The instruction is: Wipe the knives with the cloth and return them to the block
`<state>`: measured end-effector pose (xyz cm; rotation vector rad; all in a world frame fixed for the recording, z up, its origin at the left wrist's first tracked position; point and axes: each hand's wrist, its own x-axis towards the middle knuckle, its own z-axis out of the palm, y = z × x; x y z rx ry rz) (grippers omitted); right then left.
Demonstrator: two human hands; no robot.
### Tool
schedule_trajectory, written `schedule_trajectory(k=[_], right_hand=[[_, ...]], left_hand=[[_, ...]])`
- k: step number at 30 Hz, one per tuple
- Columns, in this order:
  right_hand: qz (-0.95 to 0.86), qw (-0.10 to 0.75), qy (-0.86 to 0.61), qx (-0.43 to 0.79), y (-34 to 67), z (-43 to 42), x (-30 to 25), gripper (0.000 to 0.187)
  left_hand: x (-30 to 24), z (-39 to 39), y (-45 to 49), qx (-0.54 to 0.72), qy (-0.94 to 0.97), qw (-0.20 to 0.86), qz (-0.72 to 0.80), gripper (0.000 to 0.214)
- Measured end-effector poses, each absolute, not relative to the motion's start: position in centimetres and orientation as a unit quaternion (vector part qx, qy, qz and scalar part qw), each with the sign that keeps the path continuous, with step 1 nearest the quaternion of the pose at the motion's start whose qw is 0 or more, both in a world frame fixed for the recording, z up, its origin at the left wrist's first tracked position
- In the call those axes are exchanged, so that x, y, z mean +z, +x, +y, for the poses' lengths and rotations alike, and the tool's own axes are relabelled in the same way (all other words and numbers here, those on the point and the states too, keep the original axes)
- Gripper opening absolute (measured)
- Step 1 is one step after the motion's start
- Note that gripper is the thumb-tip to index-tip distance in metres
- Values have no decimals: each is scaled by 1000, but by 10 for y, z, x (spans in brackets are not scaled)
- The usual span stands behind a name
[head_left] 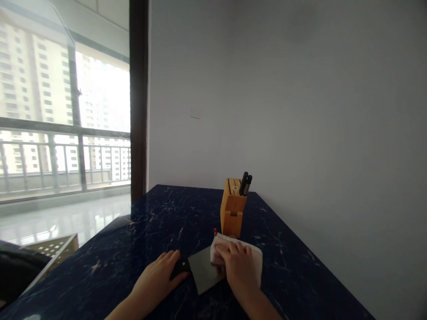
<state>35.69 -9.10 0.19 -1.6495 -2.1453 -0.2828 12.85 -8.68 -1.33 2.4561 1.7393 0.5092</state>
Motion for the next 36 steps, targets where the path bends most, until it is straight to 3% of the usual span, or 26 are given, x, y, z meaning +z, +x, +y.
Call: schedule_trajectory(k=[11, 22, 27, 36], right_hand=[[-783, 248, -567, -62, 357, -97, 2, 25], [-824, 219, -519, -57, 354, -106, 11, 20], [-769, 217, -597, -71, 365, -93, 8, 22], [-798, 219, -560, -44, 332, -99, 0, 26]], left_hand=[[-16, -86, 128, 172, 803, 40, 569, 31], [-17, -86, 127, 171, 805, 31, 567, 35], [-18, -85, 126, 171, 806, 33, 566, 37], [-19, -83, 127, 182, 803, 30, 567, 38]])
